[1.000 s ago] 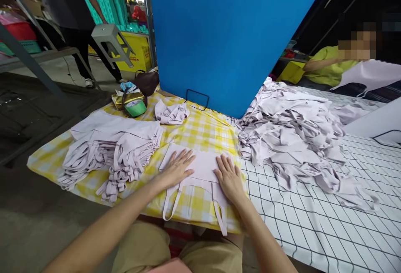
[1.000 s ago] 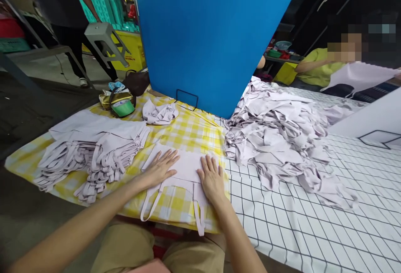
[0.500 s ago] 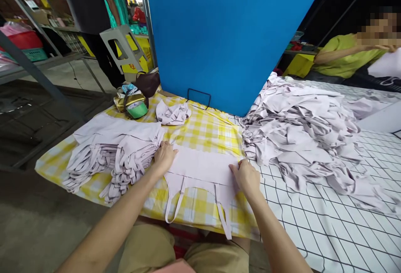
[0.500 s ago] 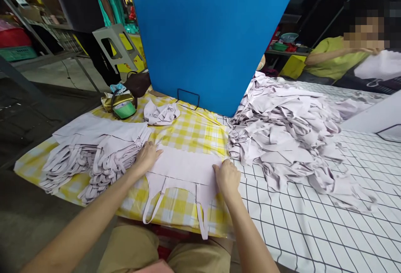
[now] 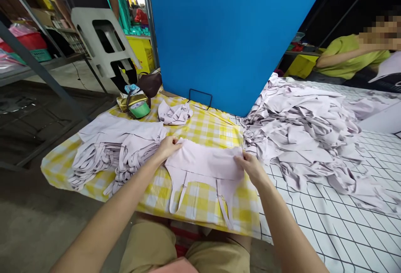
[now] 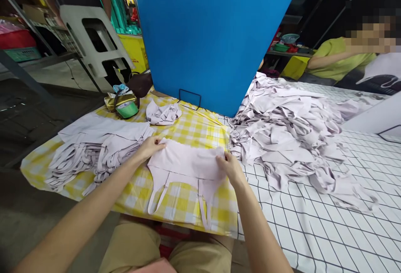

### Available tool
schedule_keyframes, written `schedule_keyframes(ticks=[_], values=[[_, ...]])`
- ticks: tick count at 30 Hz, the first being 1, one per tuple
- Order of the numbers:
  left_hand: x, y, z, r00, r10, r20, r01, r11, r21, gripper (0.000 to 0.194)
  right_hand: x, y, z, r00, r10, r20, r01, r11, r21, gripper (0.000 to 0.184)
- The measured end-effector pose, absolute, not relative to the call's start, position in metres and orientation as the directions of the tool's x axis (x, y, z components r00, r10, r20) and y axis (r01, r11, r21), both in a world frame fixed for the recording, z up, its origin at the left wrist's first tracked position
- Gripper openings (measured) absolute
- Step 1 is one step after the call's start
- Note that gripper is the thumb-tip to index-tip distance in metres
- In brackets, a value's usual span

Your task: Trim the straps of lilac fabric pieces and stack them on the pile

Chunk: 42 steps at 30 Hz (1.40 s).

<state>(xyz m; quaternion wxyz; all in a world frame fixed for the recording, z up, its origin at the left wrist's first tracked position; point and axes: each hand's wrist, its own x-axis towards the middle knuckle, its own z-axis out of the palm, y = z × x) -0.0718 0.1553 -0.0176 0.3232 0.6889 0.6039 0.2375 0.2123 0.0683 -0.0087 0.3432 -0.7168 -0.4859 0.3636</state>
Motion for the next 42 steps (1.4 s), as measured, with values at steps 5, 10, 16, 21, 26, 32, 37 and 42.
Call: schedule_keyframes(ticks=[5, 10, 16, 21, 26, 32, 37, 42], values=[[-0.074, 0.167, 0.015, 0.179, 0.981, 0.072, 0.337, -0.13, 0.933, 0.027, 0.221, 0.08, 0.033, 0.23, 0.965, -0.128, 0.233, -0.182, -0.955, 0.041], [-0.075, 0.182, 0.06, 0.145, 0.964, 0.223, 0.04, -0.231, 0.972, 0.026, 0.222, 0.095, 0.076, 0.322, 0.94, 0.11, 0.117, 0.076, -0.99, 0.035], [-0.109, 0.149, 0.071, 0.295, 0.925, 0.241, 0.166, -0.298, 0.94, 0.033, 0.225, 0.055, 0.078, 0.171, 0.955, 0.244, 0.356, 0.171, -0.919, 0.025], [-0.149, 0.087, 0.013, 0.599, 0.801, 0.007, 0.326, -0.251, 0.911, 0.027, 0.229, -0.012, 0.015, -0.156, 0.985, 0.067, 0.497, 0.137, -0.857, 0.022], [-0.163, 0.042, -0.029, 0.725, 0.674, -0.142, 0.481, -0.347, 0.805, 0.054, 0.229, -0.059, -0.03, -0.225, 0.97, -0.093, 0.553, 0.049, -0.832, 0.025], [-0.162, 0.027, -0.027, 0.694, 0.701, -0.165, 0.54, -0.354, 0.763, 0.06, 0.226, -0.069, -0.027, -0.206, 0.97, -0.125, 0.581, 0.018, -0.814, 0.031], [-0.165, 0.03, 0.009, 0.609, 0.793, 0.0, 0.342, -0.262, 0.902, 0.04, 0.222, -0.058, 0.016, -0.235, 0.972, 0.012, 0.655, 0.167, -0.737, 0.025], [-0.193, 0.045, 0.06, 0.23, 0.964, 0.136, 0.276, -0.199, 0.94, 0.018, 0.189, -0.032, 0.085, -0.362, 0.901, 0.238, 0.544, 0.412, -0.731, 0.011]])
